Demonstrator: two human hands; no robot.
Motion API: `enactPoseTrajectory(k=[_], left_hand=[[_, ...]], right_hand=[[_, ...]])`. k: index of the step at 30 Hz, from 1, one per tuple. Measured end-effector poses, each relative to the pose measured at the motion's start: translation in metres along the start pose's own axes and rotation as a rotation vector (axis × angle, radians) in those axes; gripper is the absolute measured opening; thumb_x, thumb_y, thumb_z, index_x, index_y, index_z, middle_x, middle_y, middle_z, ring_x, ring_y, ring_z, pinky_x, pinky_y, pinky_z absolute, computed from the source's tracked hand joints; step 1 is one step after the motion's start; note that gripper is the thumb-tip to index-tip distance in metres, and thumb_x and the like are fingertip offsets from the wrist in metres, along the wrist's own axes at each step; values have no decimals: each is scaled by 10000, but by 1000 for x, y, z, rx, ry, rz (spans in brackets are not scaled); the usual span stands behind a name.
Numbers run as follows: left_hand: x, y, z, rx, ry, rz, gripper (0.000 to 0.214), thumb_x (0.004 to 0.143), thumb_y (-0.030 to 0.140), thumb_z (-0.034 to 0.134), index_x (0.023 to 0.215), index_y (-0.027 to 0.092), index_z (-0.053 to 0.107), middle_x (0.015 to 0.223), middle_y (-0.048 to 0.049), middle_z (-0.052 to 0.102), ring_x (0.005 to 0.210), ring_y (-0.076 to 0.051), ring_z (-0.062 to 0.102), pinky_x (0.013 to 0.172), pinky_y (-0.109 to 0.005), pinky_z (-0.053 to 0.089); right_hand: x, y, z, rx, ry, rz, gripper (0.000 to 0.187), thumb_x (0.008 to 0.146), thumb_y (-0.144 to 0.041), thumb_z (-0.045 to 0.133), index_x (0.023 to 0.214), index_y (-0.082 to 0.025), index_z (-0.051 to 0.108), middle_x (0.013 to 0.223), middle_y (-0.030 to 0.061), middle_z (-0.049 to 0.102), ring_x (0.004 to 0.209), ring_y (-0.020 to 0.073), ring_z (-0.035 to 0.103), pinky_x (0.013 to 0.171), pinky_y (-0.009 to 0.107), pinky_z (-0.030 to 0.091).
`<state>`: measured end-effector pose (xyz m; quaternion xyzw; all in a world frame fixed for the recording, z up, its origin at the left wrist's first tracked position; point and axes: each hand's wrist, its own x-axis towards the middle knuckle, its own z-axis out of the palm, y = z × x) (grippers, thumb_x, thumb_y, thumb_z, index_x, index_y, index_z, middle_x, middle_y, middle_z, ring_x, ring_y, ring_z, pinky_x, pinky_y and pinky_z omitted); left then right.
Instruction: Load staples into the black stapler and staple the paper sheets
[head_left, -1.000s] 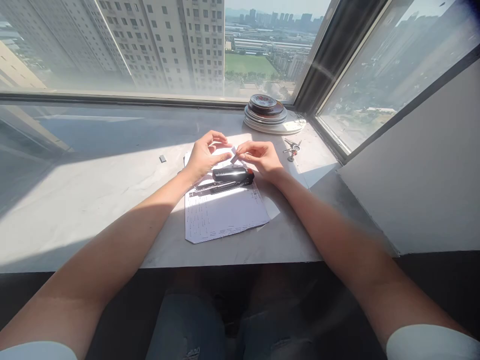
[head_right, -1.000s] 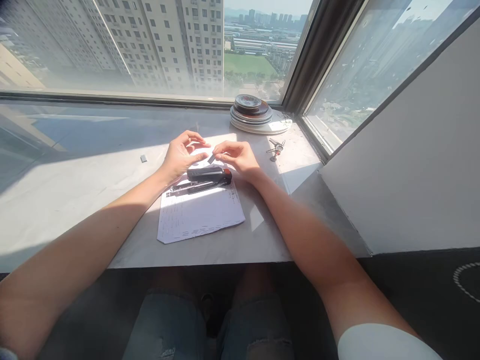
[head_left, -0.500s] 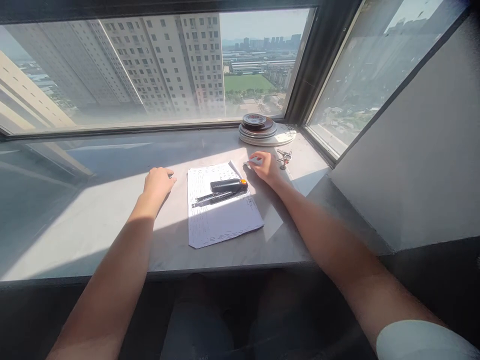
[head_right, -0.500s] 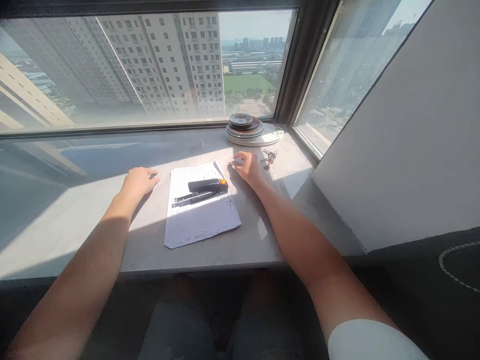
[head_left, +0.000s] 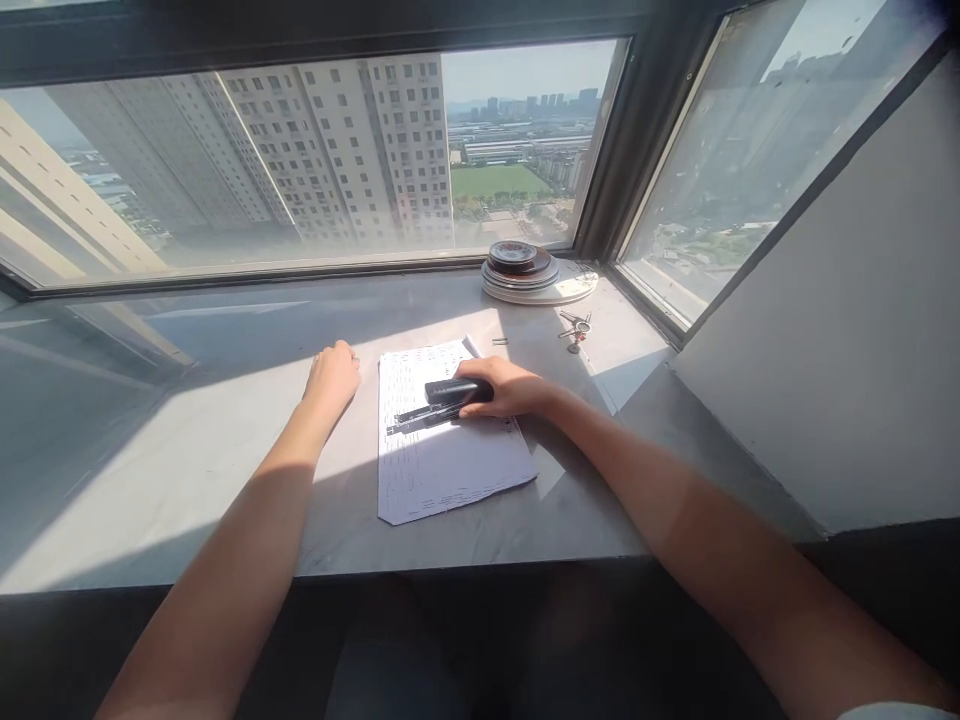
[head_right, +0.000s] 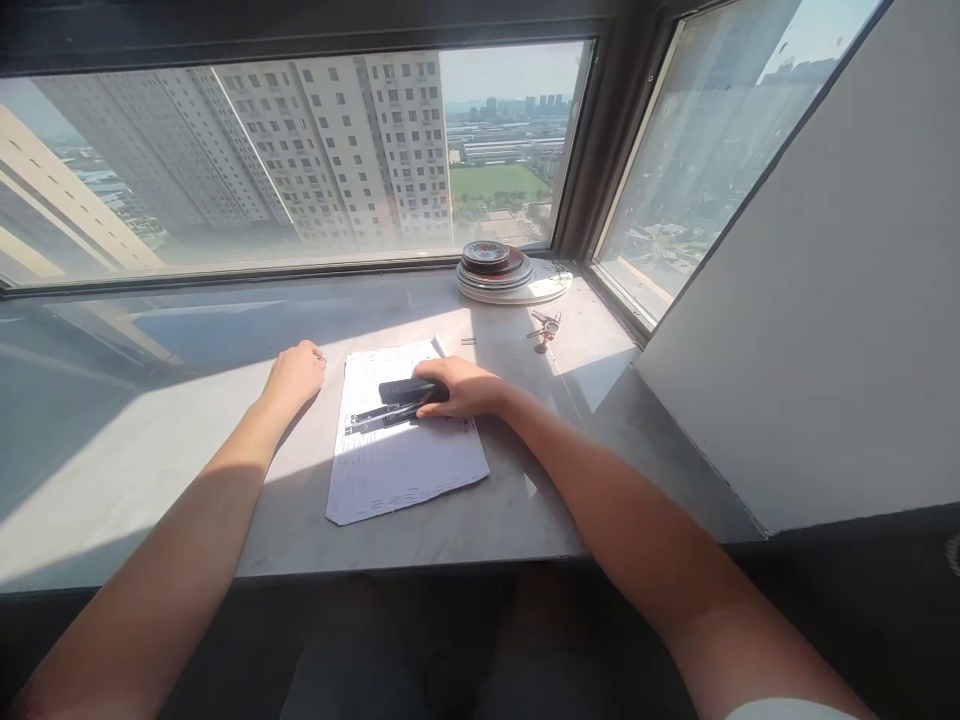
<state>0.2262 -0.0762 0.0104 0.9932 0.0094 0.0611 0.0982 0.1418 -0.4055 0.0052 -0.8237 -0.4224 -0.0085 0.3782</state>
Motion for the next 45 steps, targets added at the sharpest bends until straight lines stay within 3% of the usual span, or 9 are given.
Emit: enactPoseTrajectory(k=[4, 8, 13, 17, 23, 30, 37, 45], left_hand=[[1, 16, 4, -199, 116, 102, 275, 977, 213, 487, 1165, 210, 688, 1289, -206, 649, 1245, -372, 621, 1059, -538, 523], [-8, 36, -1, -439, 234, 378, 269, 1019, 190, 446, 1140, 205, 687, 1278, -167, 637, 1182, -290, 657, 1083, -482, 520], [-22, 52, 3, -525, 67, 767, 245, 1041, 228, 503, 1146, 228, 725, 1159, -95, 742, 1113, -255, 689, 1006, -449, 551], [-27, 55, 4, -572, -2, 928, 243, 1023, 275, 587, 1170, 243, 778, 1134, -78, 803, 1035, -238, 741, 957, -436, 585], [-26, 54, 1, -601, 19, 975, 189, 936, 341, 721, 1063, 259, 835, 1002, -54, 847, 947, -237, 782, 976, -460, 592], [-26, 54, 6, -561, 52, 902, 124, 894, 335, 735, 901, 313, 857, 951, -18, 857, 895, -239, 795, 1006, -495, 571], [-24, 54, 5, -582, 6, 902, 93, 855, 340, 769, 878, 316, 856, 923, -12, 855, 888, -233, 803, 1016, -489, 581], [-23, 49, 4, -626, 4, 952, 149, 907, 354, 728, 911, 286, 861, 962, -42, 856, 898, -240, 802, 879, -428, 649]], right_hand=[[0, 2, 1, 7, 133, 75, 234, 901, -388, 795, 951, -206, 656, 943, 37, 690, 869, 221, 616, 784, 347, 444], [-1, 5, -4, -47, 314, 174, 259, 854, -412, 779, 898, -209, 625, 901, 30, 658, 822, 213, 576, 753, 342, 420], [0, 13, -8, -91, 322, 236, 265, 812, -412, 752, 833, -210, 583, 817, 16, 618, 756, 200, 533, 722, 332, 374], [1, 14, -9, -58, 314, 248, 267, 815, -423, 734, 829, -203, 584, 805, 12, 616, 749, 201, 533, 722, 327, 361], [1, 14, -9, -53, 310, 267, 272, 801, -430, 726, 837, -200, 586, 811, 12, 625, 761, 201, 533, 719, 321, 362], [1, 15, -10, -74, 297, 269, 267, 819, -435, 721, 865, -199, 605, 799, 5, 607, 766, 207, 536, 721, 325, 365], [0, 16, -10, -76, 292, 266, 268, 820, -441, 721, 867, -207, 598, 793, 0, 589, 767, 210, 526, 718, 327, 366], [1, 15, -10, -69, 280, 262, 250, 833, -433, 707, 889, -210, 610, 821, 13, 619, 783, 222, 543, 726, 338, 377]])
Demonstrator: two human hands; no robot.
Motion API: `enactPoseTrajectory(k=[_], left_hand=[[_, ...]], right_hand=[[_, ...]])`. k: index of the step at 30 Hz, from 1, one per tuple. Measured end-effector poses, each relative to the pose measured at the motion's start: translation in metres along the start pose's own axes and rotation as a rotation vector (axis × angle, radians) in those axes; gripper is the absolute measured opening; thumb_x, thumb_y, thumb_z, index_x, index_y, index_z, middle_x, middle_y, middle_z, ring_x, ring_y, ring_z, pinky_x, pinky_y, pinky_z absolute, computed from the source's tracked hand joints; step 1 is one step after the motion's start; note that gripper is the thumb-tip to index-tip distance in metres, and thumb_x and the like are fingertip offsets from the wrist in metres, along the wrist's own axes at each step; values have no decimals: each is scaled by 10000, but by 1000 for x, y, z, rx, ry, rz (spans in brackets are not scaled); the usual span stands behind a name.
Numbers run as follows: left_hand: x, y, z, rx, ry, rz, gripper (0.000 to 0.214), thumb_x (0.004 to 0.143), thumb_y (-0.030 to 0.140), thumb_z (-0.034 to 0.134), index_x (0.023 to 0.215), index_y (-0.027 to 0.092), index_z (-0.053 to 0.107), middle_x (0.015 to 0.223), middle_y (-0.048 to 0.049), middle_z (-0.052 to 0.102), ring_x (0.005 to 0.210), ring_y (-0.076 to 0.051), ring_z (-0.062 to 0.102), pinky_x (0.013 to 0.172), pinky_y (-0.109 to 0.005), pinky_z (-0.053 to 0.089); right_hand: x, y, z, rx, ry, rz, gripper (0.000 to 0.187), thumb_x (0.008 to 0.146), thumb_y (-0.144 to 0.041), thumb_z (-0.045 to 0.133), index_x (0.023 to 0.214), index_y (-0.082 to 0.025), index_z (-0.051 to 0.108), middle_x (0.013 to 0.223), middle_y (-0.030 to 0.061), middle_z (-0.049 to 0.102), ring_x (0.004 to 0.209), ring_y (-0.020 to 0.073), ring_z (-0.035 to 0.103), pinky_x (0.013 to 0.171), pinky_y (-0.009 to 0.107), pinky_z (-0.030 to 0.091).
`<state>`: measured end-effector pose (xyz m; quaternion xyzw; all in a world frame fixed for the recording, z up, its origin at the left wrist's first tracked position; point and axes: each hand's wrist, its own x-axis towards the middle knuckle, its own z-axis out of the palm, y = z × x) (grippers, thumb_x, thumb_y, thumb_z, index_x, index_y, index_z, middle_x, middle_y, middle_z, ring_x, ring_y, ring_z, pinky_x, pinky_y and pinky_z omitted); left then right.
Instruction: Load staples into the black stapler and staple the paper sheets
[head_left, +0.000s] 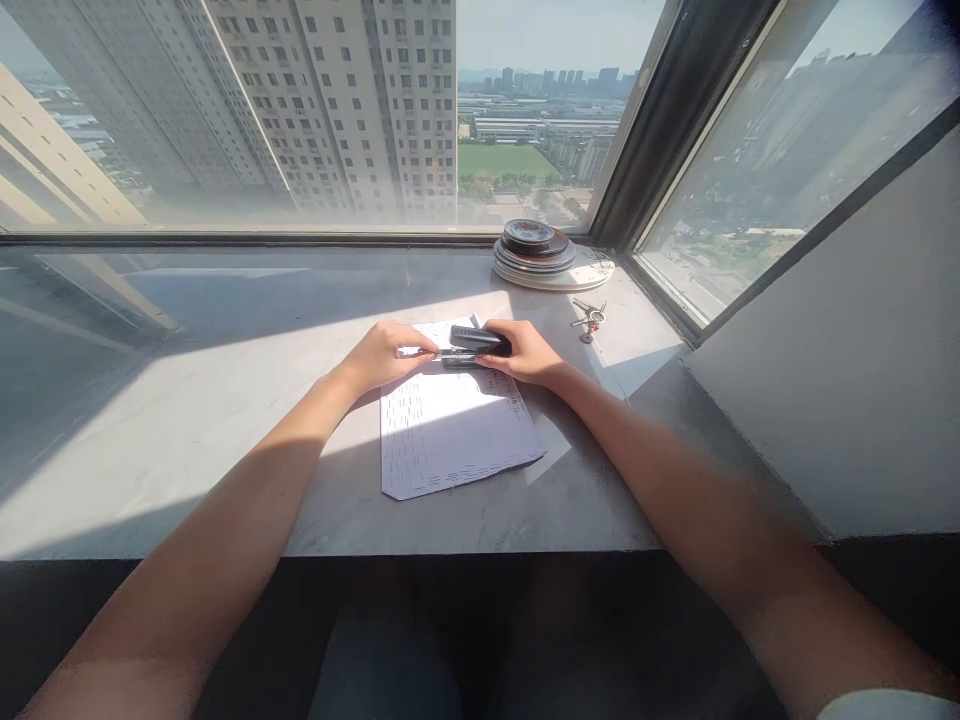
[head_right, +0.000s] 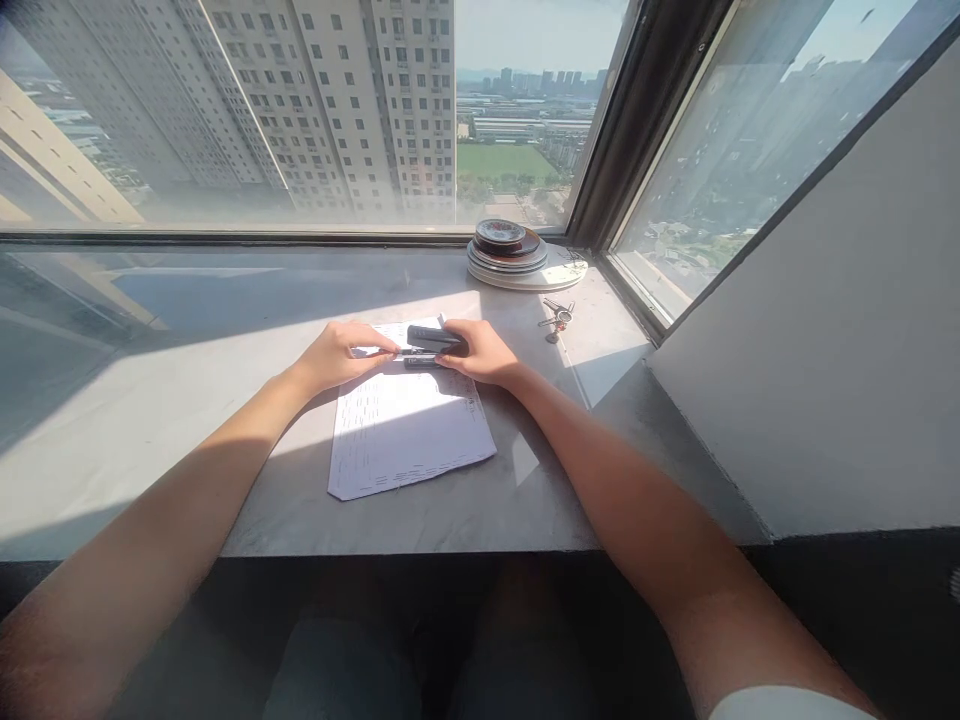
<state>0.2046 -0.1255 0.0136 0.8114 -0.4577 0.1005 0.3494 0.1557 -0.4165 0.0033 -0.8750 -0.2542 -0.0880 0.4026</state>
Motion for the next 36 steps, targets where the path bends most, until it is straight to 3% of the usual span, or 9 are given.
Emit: enactPoseTrajectory(k=[14, 20, 23, 28, 31, 36], left_hand=[[-1, 1, 3, 0, 37, -3, 152, 917, 346, 722, 935, 286, 861, 962, -38, 855, 897, -233, 810, 871, -412, 659], [0, 14, 4, 3, 289, -170, 181, 943, 392, 745, 978, 256, 860, 1038, -57, 855, 986, -246, 810, 932, -421, 664], [1, 17, 4, -14, 342, -214, 207, 957, 393, 730, 991, 228, 850, 1004, -63, 849, 950, -236, 810, 928, -407, 663], [2, 7, 7, -179, 364, -360, 225, 960, 388, 716, 1061, 214, 819, 1021, -78, 814, 838, -218, 802, 689, -328, 661], [3, -3, 9, -319, 383, -479, 257, 968, 334, 672, 1171, 233, 792, 1112, -94, 775, 778, -168, 757, 508, -235, 569], [5, -9, 12, -387, 346, -494, 195, 955, 211, 620, 1038, 231, 796, 1073, -79, 728, 765, -135, 714, 515, -206, 535]], right_hand=[[0, 2, 0, 38, 6, 3, 256, 811, -407, 731, 860, -200, 588, 814, 8, 613, 787, 211, 542, 757, 333, 387], [0, -1, -1, 51, 9, 19, 261, 810, -409, 735, 856, -199, 587, 818, 10, 616, 771, 206, 530, 759, 332, 395], [0, -3, -1, 48, 18, 26, 276, 803, -414, 746, 842, -197, 582, 824, 17, 619, 772, 206, 528, 759, 333, 399], [0, -6, -1, 38, 22, 45, 308, 794, -455, 747, 847, -194, 594, 835, 30, 634, 787, 219, 539, 760, 335, 407], [0, -5, -2, 38, 12, 53, 311, 797, -459, 743, 856, -189, 602, 847, 33, 641, 804, 224, 548, 772, 338, 406], [-1, -4, -2, 32, 11, 39, 292, 809, -438, 739, 874, -189, 602, 862, 32, 638, 822, 227, 555, 779, 338, 405]])
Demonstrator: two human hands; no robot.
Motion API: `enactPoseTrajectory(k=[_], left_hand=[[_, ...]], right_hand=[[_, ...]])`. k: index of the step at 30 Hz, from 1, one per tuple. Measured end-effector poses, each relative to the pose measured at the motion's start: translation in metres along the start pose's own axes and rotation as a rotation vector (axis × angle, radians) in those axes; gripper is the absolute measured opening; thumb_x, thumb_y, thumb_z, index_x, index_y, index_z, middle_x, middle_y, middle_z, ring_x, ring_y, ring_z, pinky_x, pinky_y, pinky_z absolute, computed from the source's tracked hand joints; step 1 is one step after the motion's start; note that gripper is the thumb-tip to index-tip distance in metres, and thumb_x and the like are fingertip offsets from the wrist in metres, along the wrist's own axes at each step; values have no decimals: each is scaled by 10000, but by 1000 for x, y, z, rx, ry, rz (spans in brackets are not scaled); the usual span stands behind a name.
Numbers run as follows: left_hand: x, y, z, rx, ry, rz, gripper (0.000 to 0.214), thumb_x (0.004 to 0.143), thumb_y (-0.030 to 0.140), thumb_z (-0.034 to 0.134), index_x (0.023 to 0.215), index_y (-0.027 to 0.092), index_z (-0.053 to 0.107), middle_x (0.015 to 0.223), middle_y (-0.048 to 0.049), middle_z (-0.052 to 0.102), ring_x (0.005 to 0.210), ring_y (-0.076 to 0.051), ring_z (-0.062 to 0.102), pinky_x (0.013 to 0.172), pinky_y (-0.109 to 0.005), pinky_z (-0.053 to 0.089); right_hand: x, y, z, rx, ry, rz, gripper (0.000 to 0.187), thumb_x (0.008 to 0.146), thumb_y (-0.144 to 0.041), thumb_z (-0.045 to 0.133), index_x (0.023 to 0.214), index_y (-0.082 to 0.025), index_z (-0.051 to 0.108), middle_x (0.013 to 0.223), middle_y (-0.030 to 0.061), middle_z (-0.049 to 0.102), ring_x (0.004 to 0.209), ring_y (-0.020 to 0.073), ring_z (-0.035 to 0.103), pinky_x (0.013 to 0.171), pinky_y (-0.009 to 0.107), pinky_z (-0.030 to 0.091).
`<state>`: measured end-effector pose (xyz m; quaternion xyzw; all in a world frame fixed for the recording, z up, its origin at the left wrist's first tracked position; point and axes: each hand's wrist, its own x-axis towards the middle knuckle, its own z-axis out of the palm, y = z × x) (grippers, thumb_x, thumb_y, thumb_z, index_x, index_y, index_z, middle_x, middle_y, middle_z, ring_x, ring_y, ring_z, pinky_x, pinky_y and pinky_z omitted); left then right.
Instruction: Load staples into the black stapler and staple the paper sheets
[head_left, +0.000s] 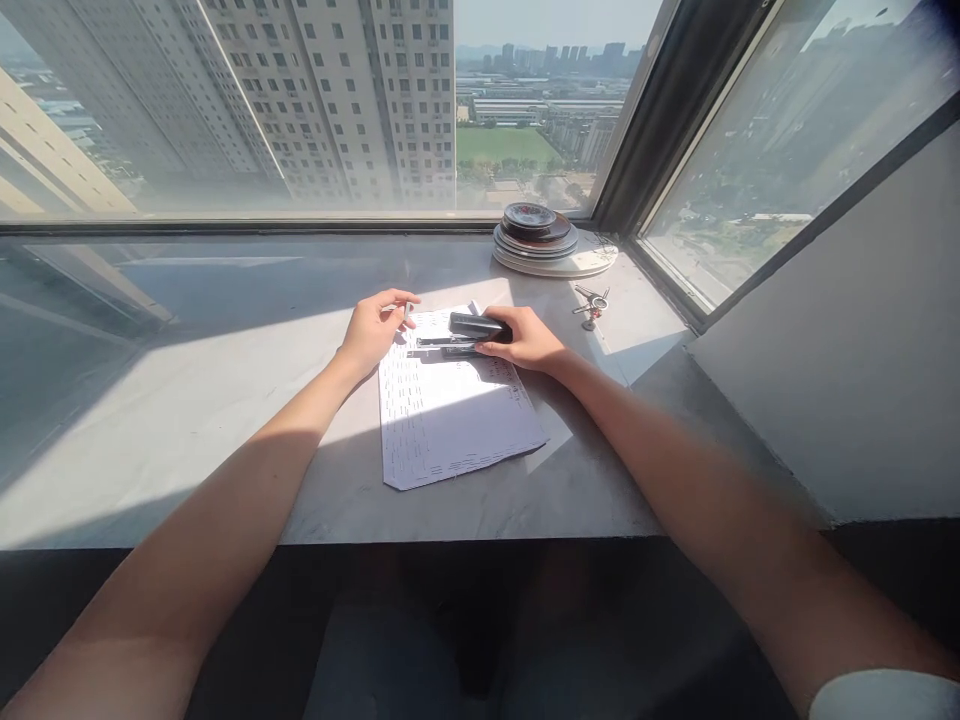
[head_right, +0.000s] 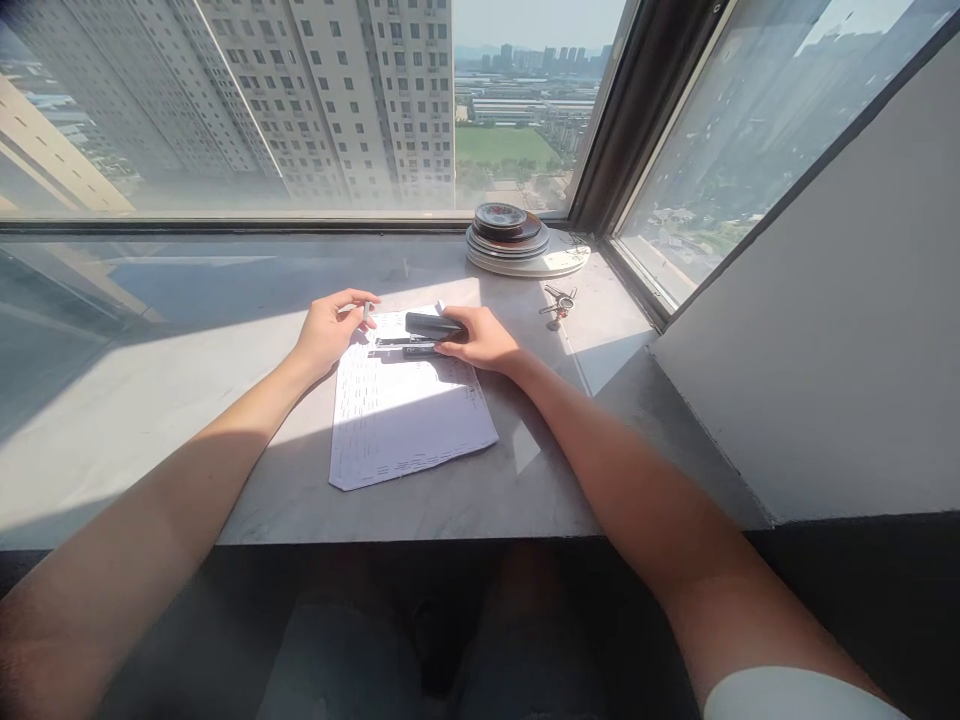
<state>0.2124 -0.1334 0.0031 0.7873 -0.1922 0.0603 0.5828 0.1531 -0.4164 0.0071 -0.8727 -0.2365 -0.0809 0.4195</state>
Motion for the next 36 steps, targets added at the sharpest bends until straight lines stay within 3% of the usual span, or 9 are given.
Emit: enactPoseTrajectory(k=[4, 11, 18, 23, 27, 36], left_hand=[[-1, -1, 1, 23, -32, 8, 111, 932, 188, 648, 979, 219, 743, 1041, -68, 712, 767, -142, 721, 537, -220, 545], [-3, 3, 0, 24, -67, 13, 76, 913, 248, 701, 977, 220, 732, 806, -38, 705, 679, -143, 651, 495, -216, 499], [-9, 14, 2, -84, -113, 66, 110, 854, 206, 717, 945, 188, 775, 890, -74, 783, 739, -169, 712, 579, -281, 591], [-11, 16, -1, -73, -248, 119, 177, 845, 246, 779, 1002, 170, 812, 996, -101, 813, 826, -197, 761, 759, -365, 656], [-11, 13, -1, -49, -230, 141, 231, 809, 322, 874, 983, 178, 828, 1006, -102, 820, 891, -219, 781, 867, -398, 653], [-10, 10, 1, 18, -244, 161, 291, 766, 358, 920, 1000, 196, 861, 966, -90, 818, 831, -203, 739, 807, -384, 615]], right_hand=[[0, 0, 0, 12, 0, 17, 301, 800, -449, 739, 877, -190, 607, 859, 32, 641, 810, 224, 549, 771, 337, 408], [0, 1, 0, 5, 1, 7, 297, 797, -438, 743, 863, -184, 603, 857, 23, 636, 803, 213, 538, 770, 329, 383], [0, 1, 0, 15, -5, 21, 291, 793, -423, 750, 868, -182, 605, 838, 13, 626, 782, 195, 516, 754, 324, 365], [1, 3, 0, -2, -14, 21, 283, 790, -416, 751, 856, -187, 599, 801, 5, 609, 776, 194, 501, 753, 328, 357], [0, 2, -1, -1, -9, 29, 299, 781, -437, 749, 851, -190, 597, 794, 4, 604, 770, 199, 503, 747, 328, 358], [0, 0, -1, 3, -11, 35, 270, 782, -404, 746, 844, -192, 590, 789, 6, 602, 768, 201, 511, 745, 333, 357]])
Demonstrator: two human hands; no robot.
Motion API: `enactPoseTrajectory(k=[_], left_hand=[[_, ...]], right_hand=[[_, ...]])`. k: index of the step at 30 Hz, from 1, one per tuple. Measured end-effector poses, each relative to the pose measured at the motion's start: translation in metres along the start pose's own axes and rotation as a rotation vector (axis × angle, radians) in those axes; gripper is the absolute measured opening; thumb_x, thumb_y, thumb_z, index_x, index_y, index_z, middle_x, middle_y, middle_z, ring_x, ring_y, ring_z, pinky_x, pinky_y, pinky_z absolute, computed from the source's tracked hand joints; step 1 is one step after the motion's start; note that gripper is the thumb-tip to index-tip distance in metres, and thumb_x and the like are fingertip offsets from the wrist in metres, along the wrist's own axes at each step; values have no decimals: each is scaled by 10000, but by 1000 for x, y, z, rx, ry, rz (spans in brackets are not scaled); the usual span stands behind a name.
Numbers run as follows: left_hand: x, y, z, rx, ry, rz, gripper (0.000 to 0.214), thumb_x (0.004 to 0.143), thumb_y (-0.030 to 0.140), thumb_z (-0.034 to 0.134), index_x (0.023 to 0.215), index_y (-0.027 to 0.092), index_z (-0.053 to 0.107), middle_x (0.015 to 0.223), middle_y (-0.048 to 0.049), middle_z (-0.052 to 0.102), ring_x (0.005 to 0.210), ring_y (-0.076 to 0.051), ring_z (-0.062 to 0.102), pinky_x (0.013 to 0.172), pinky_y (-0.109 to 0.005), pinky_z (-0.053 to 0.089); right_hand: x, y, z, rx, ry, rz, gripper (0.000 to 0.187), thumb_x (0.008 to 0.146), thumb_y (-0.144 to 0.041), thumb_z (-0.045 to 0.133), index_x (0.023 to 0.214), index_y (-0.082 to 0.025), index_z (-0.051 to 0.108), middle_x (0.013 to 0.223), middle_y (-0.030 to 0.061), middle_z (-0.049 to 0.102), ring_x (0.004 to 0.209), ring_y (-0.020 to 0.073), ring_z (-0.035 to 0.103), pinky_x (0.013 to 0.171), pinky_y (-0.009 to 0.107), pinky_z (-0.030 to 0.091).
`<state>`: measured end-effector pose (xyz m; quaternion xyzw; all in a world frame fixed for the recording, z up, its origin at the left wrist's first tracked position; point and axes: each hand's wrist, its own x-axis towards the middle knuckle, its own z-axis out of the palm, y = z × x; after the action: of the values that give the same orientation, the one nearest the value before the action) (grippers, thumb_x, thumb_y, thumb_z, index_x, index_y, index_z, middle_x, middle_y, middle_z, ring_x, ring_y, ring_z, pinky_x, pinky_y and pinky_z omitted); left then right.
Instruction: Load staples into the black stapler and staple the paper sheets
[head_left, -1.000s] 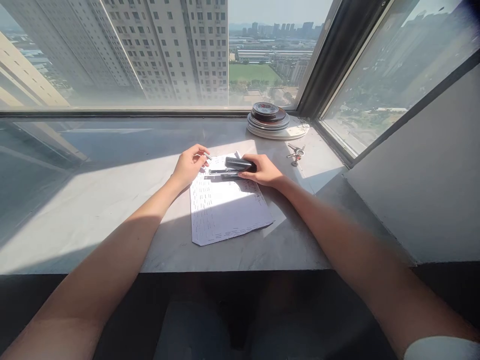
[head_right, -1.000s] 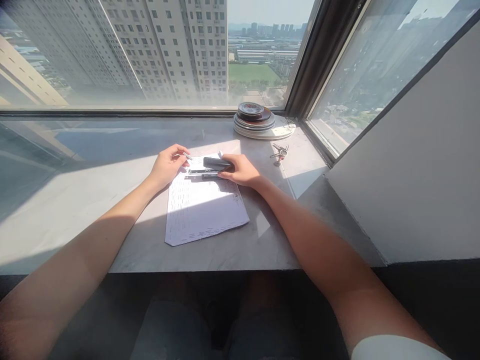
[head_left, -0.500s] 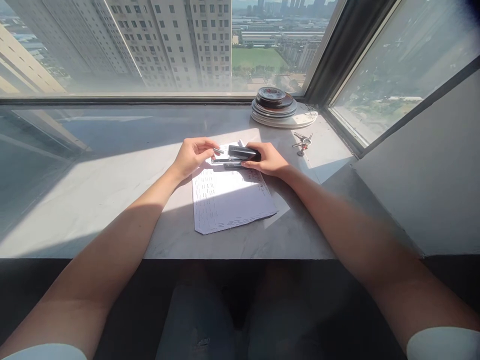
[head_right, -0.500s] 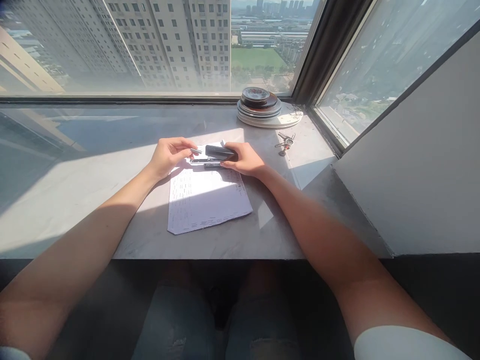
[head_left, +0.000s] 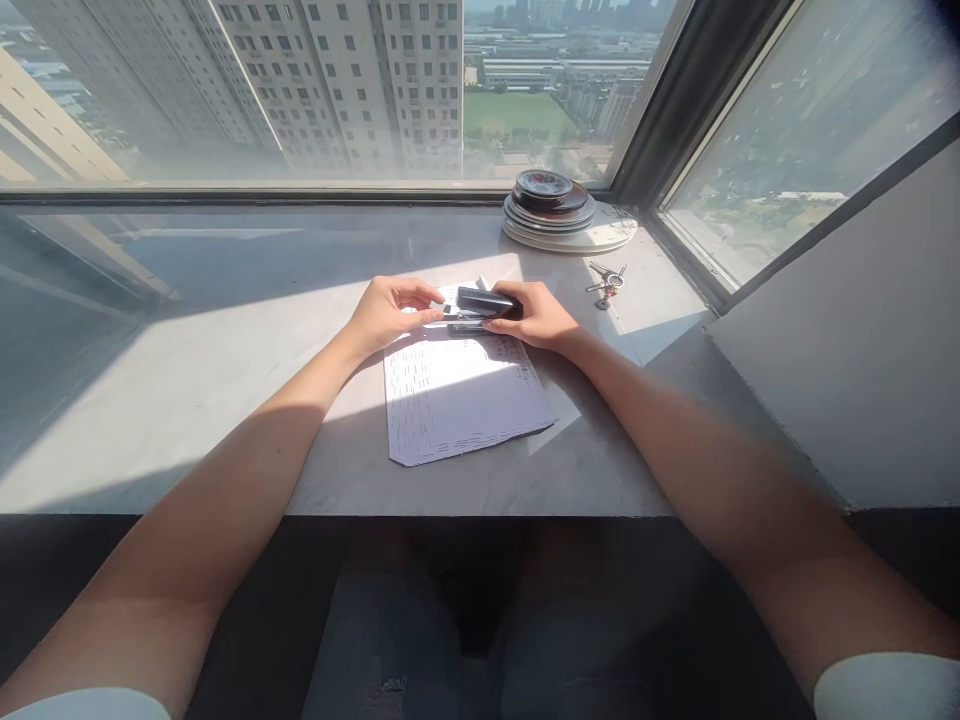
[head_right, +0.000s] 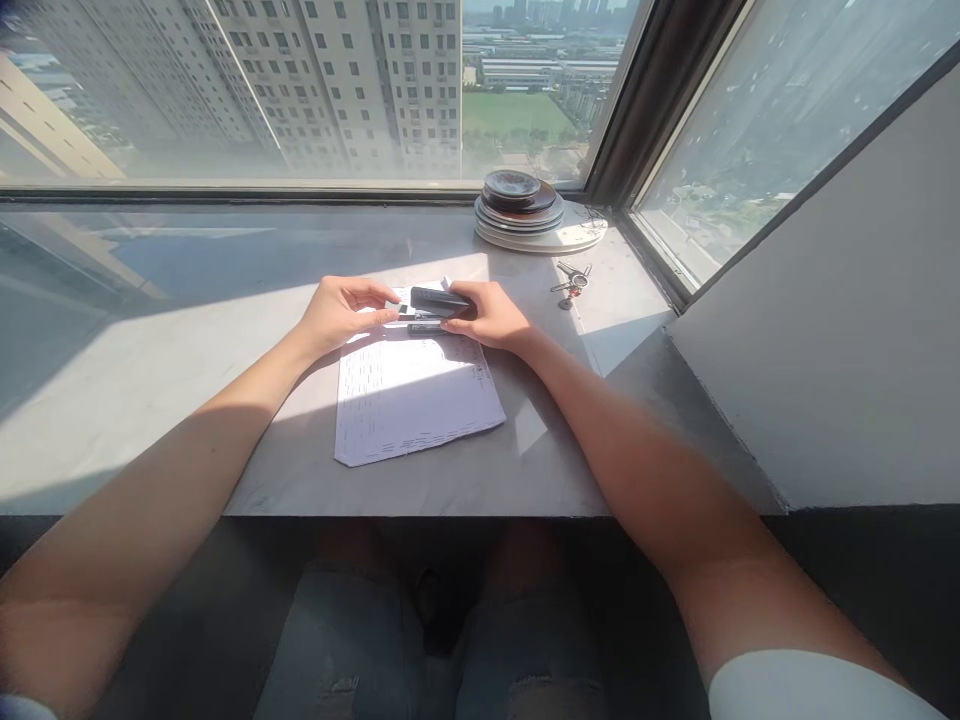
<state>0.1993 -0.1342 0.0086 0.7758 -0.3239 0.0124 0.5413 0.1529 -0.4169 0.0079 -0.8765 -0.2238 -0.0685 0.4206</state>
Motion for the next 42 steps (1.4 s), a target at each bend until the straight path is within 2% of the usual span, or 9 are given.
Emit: enactPoseTrajectory(k=[4, 9, 20, 30, 38, 42], left_hand=[[1, 1, 0, 105, 22, 17, 240, 821, 372, 874, 1009, 223, 867, 946, -77, 818, 814, -201, 702, 798, -397, 576], [3, 0, 1, 254, -25, 74, 77, 841, 312, 828, 906, 273, 841, 949, -54, 791, 877, -217, 639, 852, -420, 541], [3, -4, 2, 272, -158, 94, 86, 942, 271, 718, 993, 232, 774, 1000, -71, 702, 895, -209, 626, 778, -359, 508], [2, -4, 1, 278, -171, 83, 70, 881, 247, 738, 941, 249, 774, 1021, -65, 720, 878, -202, 636, 759, -351, 515], [-4, 0, -25, 255, -164, 24, 71, 824, 307, 806, 873, 266, 837, 939, -59, 788, 848, -206, 675, 752, -364, 542], [-7, -1, -26, 149, -163, -24, 104, 792, 306, 831, 884, 272, 867, 928, -70, 811, 840, -224, 717, 707, -371, 552]], right_hand=[[0, -1, 0, 5, 0, 9, 280, 781, -410, 753, 859, -187, 603, 813, 12, 623, 786, 208, 526, 748, 335, 359], [-1, -2, -1, 5, -5, 5, 275, 797, -412, 752, 886, -189, 619, 846, 22, 648, 809, 220, 538, 767, 347, 376], [-1, 1, -1, 1, -12, 7, 270, 805, -409, 752, 898, -188, 628, 844, 18, 632, 822, 220, 536, 769, 351, 374], [-1, 1, 0, -8, -8, 4, 270, 801, -414, 758, 873, -198, 613, 818, 16, 618, 799, 217, 526, 759, 352, 378], [-1, 1, -1, -7, 13, -6, 282, 793, -420, 763, 870, -193, 614, 842, 27, 634, 808, 228, 543, 768, 356, 379], [-3, -1, -1, -21, 17, -42, 286, 792, -438, 768, 870, -205, 621, 863, 36, 637, 823, 237, 543, 789, 382, 400]])
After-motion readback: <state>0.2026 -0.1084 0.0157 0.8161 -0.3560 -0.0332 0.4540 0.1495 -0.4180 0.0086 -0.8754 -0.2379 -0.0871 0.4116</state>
